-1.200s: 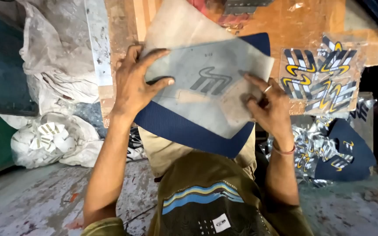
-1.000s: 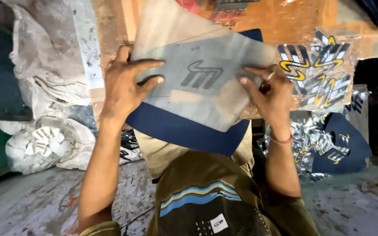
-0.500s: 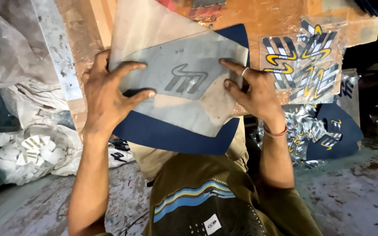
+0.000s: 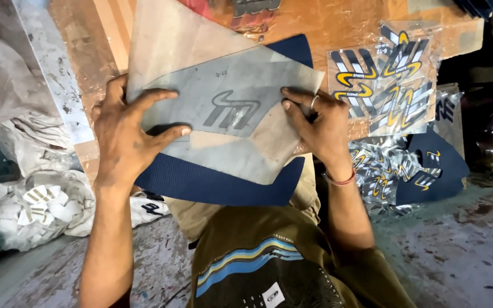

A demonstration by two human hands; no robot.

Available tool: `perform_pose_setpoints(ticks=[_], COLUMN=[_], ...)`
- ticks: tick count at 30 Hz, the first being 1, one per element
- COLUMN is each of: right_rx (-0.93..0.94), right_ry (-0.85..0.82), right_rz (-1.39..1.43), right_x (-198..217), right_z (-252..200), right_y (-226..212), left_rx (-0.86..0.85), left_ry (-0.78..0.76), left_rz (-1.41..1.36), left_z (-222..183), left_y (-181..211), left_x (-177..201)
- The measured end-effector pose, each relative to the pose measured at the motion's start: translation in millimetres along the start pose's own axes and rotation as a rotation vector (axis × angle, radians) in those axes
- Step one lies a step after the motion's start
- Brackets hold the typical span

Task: The user is using a manual heat press machine to apply decorative logo transfers onto fabric shoe components.

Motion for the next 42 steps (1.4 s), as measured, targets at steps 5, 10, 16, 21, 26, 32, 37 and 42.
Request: perform_pose_setpoints(ticks=[5, 10, 16, 21, 26, 32, 37, 42], right_rx=[-0.028, -0.054, -0.021, -0.056, -0.06, -0.066, -0.058, 0.018], right_ry=[-0.014, -0.037, -0.065, -0.136, -0.139, -0.138, -0.131, -0.103], right_rz=[0.029, 0.036, 0.046, 0.047, 0.028, 0.019, 0.047, 0.039], right_x=[2.0, 0.8, 4.0, 1.7, 0.0, 1.0, 1.9, 5.1], right_z=[0.1, 1.3, 0.5, 3.5, 3.6, 4.4, 4.1, 6.9], right_y=[-1.0, 2.6, 1.4, 4.1, 9.5, 8.2, 8.3, 5.9], left_rx=[0.004, 0.003, 0.016, -0.033, 0.016, 0.038, 0.014, 0.039], left_ry=[-0.01, -0.027, -0.044, -0.009, -0.029, -0.052, -0.072, -0.079], left_rz=[0.019, -0.04, 0.023, -0.038, -0.046, -0.03, -0.028, -0.015], left_z=[1.1, 2.0, 4.0, 3.6, 4.2, 6.1, 5.3, 5.5], left_y=[-4.1, -7.9, -8.6, -3.1, -7.8, -8.8, -8.9, -6.4], left_x=[-2.5, -3.7, -5.0, 0.9, -2.6, -2.4, -4.1, -3.2])
Point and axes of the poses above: each hand's wrist, its own z-axis towards the middle knuckle, its own x-axis out of the back of the hand, y = z × x, the point moved 6 cm from there along z, towards the middle knuckle, and after that the axes turned 11 degrees about -y, right-handed, at the moved point
